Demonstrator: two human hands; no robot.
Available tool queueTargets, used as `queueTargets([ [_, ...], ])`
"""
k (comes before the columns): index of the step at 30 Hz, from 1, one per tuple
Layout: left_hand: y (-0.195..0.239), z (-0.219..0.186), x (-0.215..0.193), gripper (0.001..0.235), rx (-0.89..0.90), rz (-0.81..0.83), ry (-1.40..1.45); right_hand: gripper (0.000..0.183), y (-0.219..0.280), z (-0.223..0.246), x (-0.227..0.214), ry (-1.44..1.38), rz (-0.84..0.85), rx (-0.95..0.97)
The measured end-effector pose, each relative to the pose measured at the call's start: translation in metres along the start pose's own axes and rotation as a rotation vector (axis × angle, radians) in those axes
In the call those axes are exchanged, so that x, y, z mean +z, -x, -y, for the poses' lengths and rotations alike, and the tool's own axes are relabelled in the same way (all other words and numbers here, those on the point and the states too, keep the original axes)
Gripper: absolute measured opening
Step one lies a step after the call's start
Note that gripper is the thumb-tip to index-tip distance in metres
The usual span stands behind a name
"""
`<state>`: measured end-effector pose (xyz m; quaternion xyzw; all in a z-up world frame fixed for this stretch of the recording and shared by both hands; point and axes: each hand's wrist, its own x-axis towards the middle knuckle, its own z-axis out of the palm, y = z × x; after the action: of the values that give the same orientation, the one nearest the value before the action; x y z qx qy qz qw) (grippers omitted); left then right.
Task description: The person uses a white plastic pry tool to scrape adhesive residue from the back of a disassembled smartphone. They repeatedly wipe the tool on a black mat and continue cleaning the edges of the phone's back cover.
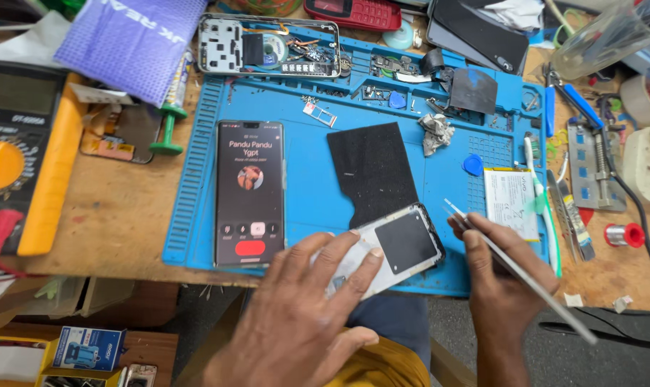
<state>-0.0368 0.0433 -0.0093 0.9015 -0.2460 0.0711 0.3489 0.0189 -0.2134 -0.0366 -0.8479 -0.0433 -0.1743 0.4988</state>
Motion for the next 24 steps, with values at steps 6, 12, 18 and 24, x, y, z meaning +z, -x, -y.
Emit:
queueTargets([
  [6,-0.027,0.008,0.022,0.088,-0.031,0.144,0.104,0.021,-0.002,0.008,0.007,0.255,0.057,-0.155],
  [12,-0.039,0.013,0.035,0.082,-0.016,0.189,0.121,0.021,-0.007,0.012,0.011,0.271,0.105,-0.073],
  [18,-0.042,0.012,0.032,0.072,-0.021,0.167,0.099,0.018,-0.006,0.014,0.011,0.322,0.113,-0.093],
  [24,-0.042,0.009,0.026,0.073,0.008,0.156,0.008,0.019,-0.002,0.011,0.014,0.329,0.115,-0.143],
])
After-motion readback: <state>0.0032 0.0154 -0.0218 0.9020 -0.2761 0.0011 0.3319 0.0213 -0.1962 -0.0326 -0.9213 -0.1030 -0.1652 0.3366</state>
